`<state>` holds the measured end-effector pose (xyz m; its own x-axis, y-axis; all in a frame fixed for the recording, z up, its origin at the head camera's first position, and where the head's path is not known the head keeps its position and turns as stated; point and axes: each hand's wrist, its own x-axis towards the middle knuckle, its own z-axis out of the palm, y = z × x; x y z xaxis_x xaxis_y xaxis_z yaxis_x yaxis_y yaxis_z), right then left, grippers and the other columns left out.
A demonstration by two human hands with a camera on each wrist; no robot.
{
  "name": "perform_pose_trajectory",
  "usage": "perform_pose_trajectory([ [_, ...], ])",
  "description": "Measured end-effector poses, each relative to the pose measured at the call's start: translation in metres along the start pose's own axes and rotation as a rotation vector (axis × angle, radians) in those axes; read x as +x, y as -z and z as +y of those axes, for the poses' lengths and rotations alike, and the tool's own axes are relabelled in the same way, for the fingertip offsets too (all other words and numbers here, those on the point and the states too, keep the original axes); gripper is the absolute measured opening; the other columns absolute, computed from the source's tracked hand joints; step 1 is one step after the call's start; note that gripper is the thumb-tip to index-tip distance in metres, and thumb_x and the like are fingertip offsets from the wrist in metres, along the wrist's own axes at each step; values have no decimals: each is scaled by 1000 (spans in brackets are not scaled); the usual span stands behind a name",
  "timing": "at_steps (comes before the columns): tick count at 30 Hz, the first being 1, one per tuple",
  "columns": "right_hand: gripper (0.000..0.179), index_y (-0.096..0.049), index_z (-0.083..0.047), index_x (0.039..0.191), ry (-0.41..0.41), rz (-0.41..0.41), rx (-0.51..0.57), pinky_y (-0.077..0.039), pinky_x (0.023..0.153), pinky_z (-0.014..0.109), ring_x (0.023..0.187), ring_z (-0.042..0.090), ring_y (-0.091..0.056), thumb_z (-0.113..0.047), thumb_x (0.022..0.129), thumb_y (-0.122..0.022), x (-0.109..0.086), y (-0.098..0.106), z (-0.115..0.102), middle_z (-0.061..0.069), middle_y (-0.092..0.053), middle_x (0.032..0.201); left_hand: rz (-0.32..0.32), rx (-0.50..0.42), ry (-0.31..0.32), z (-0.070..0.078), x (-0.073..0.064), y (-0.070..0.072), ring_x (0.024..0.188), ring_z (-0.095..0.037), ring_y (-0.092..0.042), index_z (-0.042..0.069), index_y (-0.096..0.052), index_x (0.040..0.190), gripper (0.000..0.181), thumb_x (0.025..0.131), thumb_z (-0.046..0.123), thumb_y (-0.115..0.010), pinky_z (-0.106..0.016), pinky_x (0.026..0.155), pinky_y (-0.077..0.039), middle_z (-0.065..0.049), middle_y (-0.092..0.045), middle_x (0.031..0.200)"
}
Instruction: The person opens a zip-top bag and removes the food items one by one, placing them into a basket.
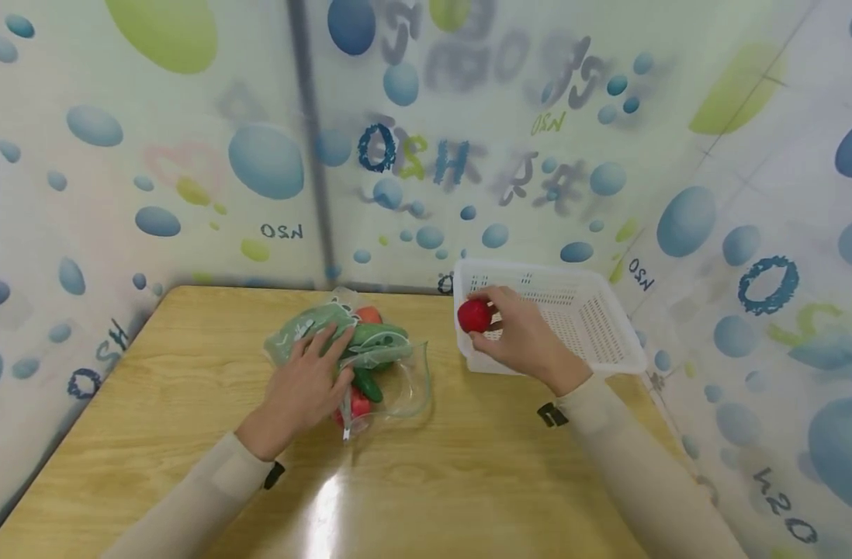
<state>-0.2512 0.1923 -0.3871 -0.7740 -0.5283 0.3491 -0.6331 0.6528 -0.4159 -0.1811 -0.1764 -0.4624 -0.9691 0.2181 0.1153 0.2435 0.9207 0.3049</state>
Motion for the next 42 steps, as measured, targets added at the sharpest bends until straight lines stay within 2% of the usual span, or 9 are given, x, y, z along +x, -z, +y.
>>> perform_pose_trajectory([
  [7, 55, -65, 1, 151, -189, -90, -116, -72, 100, 54, 116, 38, -78, -9, 102, -87, 6, 30, 51, 24, -77, 137, -5, 2, 7, -1, 1, 2, 165, -63, -43, 14, -38, 183, 68, 122, 40, -45, -79, 118, -56, -27, -38, 187],
  [14, 54, -66, 5, 149, -245, -159, -219, -71, 102, 58, 116, 43, -76, -12, 102, -84, 13, 50, 91, 30, -75, 135, -10, 3, 20, -1, -1, 5, 165, -63, -44, 14, -39, 183, 67, 122, 41, -46, -79, 117, -57, -27, -39, 187],
  [20, 57, -63, 6, 152, -364, -271, -266, -68, 109, 63, 124, 47, -71, -13, 102, -83, 19, 61, 119, 32, -73, 140, -31, 0, 29, -1, -3, 6, 164, -64, -44, 16, -37, 184, 67, 123, 41, -46, -79, 120, -55, -27, -38, 187],
  [30, 45, -66, 7, 139, -502, -454, -286, -66, 104, 54, 109, 38, -69, -10, 101, -82, 26, 68, 154, 27, -76, 125, -47, -18, 28, 1, -5, 6, 167, -63, -42, 14, -37, 184, 67, 123, 41, -44, -77, 130, -46, -27, -37, 188],
  [34, 45, -70, 3, 133, -504, -523, -294, -63, 95, 47, 103, 34, -66, -18, 97, -87, 29, 66, 188, 21, -76, 117, -50, -26, 34, 1, -5, 6, 167, -63, -42, 15, -37, 184, 67, 123, 41, -44, -78, 130, -46, -26, -37, 188],
  [35, 47, -72, 2, 133, -502, -538, -295, -61, 91, 45, 102, 32, -65, -21, 96, -89, 30, 62, 205, 19, -76, 115, -51, -26, 37, 1, -5, 6, 166, -63, -42, 15, -37, 184, 67, 123, 41, -44, -78, 129, -47, -26, -37, 188],
  [38, 51, -73, 2, 139, -541, -577, -298, -61, 88, 42, 102, 31, -67, -20, 96, -88, 30, 59, 207, 20, -77, 120, -56, -23, 44, -1, -5, 6, 166, -63, -42, 15, -36, 184, 68, 123, 43, -43, -78, 127, -49, -26, -36, 189],
  [41, 58, -67, 5, 151, -612, -609, -302, -64, 99, 52, 115, 38, -70, -15, 99, -84, 27, 61, 185, 29, -74, 139, -60, -20, 45, -2, -5, 6, 167, -63, -41, 14, -35, 184, 69, 123, 43, -43, -78, 129, -47, -27, -36, 188],
  [42, 59, -65, 7, 154, -629, -614, -307, -64, 105, 58, 122, 42, -71, -12, 100, -82, 26, 64, 168, 33, -71, 147, -60, -19, 46, -2, -4, 6, 167, -63, -41, 14, -35, 184, 69, 123, 44, -43, -78, 129, -47, -27, -36, 188],
])
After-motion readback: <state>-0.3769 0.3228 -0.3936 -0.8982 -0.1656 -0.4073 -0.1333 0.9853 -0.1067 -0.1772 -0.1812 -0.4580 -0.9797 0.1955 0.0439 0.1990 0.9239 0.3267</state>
